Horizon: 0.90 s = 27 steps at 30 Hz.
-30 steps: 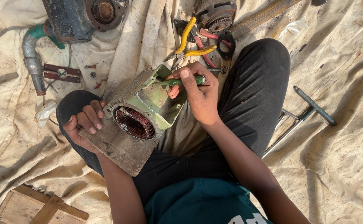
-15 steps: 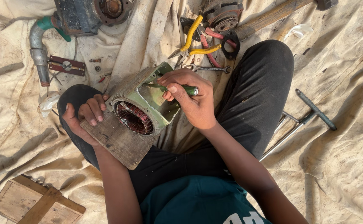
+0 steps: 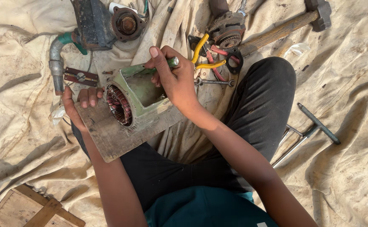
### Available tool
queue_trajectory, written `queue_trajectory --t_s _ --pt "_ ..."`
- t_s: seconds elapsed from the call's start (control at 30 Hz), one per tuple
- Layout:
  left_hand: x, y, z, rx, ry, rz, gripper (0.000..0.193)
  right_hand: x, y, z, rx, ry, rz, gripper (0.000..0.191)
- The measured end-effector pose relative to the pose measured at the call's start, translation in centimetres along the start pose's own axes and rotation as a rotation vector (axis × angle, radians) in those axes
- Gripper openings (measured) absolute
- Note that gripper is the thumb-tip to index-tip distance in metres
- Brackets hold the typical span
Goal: The person sits on a tarp and uses pliers and a screwdriver to remove a small metal piece from a motor housing and then scrape inside the housing. The person then picks up a circular metal part and examines it.
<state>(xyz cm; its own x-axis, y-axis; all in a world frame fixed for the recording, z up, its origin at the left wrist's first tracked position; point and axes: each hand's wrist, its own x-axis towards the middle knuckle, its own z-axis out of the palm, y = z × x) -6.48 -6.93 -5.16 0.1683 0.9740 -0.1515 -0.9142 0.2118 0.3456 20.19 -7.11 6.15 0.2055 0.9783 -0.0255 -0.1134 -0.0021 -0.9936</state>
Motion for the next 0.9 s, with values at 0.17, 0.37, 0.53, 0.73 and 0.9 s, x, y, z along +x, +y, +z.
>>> queue_trajectory --t_s 0.17,0.37,0.53,0.73,0.9 --pt "1.0 0.6 -0.2 -0.016 0.1 0.037 0.062 0.2 1.0 0.9 0.068 0.049 0.103 0.042" --pt "0.1 0.1 0.3 0.036 0.019 -0.003 0.065 -1.6 1.5 -0.1 0.27 0.142 0.101 0.042" --pt "-0.5 -0.3 1.3 0.012 0.014 -0.034 0.074 -2.7 1.7 -0.6 0.158 -0.019 0.114 0.041" --pt "-0.5 -0.1 1.5 0.063 0.059 -0.066 0.072 -2.0 1.6 -2.0 0.319 -0.201 0.147 0.04" --pt "-0.4 -0.3 1.2 0.064 0.026 -0.04 0.073 -2.4 1.7 -1.7 0.37 -0.044 0.19 0.04"
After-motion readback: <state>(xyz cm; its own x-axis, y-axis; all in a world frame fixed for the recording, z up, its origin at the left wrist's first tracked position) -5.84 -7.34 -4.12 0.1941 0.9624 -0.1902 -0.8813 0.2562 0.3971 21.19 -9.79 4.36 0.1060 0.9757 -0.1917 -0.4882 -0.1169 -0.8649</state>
